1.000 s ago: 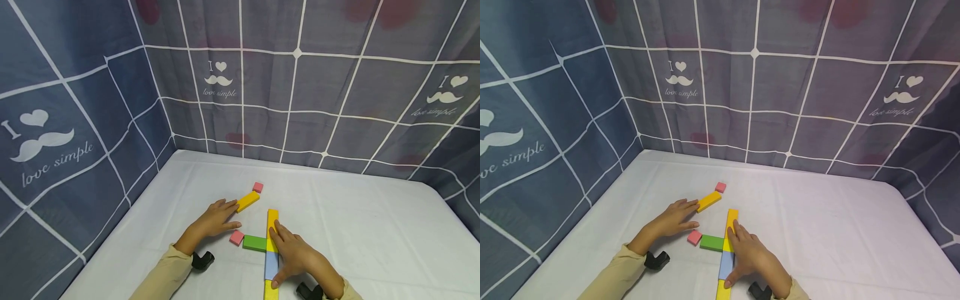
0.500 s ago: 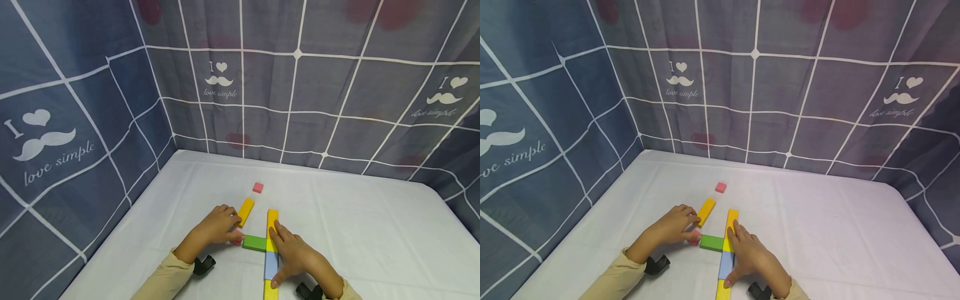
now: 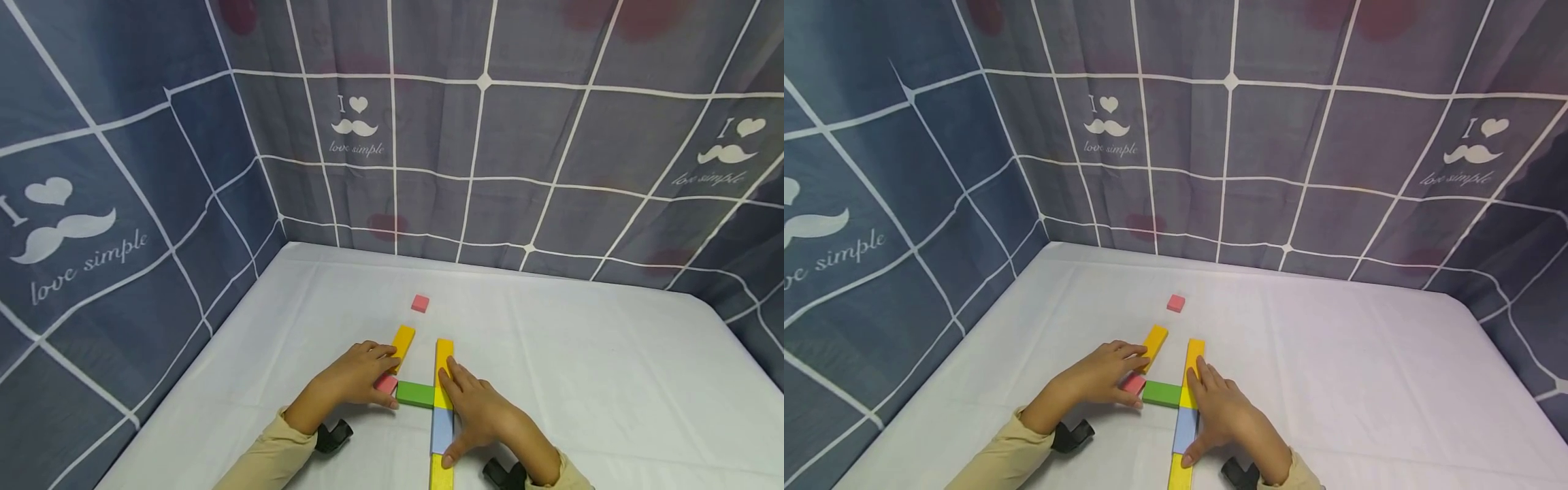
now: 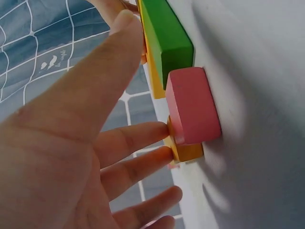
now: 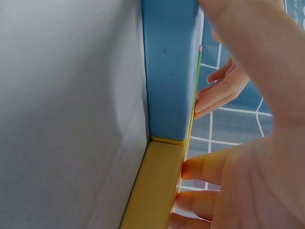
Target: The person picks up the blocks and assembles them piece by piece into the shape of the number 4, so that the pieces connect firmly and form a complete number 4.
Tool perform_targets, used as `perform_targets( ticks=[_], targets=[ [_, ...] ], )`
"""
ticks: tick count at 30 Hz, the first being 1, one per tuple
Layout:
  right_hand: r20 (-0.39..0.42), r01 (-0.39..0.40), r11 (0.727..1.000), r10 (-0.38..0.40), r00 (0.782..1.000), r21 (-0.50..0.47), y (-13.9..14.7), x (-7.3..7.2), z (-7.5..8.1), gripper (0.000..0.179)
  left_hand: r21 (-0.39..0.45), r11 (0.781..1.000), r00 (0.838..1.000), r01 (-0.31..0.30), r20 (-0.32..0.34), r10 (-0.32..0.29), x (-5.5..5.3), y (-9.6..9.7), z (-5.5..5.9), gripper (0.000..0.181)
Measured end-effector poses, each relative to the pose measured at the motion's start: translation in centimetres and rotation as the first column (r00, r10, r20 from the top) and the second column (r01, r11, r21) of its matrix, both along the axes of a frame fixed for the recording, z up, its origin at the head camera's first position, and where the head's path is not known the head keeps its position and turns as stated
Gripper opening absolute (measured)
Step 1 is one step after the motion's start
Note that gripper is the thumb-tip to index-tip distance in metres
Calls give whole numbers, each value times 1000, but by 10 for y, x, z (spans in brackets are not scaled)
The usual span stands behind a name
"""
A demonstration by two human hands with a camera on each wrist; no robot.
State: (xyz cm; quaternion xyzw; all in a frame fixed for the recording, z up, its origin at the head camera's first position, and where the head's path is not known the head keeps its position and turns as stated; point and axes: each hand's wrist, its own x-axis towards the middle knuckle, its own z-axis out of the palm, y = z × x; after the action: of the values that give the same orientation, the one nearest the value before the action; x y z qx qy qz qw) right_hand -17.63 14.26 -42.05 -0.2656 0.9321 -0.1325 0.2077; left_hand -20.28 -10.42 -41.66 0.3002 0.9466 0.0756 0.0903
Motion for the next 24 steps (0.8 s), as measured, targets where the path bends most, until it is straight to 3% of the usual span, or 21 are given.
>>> perform_targets(
  ticks=[24],
  targets=[
    [-5,-2,1000,2,1000,-22,1,1,0,130,-52,998,998,37,-56,-40,5,4,1,66]
  ],
)
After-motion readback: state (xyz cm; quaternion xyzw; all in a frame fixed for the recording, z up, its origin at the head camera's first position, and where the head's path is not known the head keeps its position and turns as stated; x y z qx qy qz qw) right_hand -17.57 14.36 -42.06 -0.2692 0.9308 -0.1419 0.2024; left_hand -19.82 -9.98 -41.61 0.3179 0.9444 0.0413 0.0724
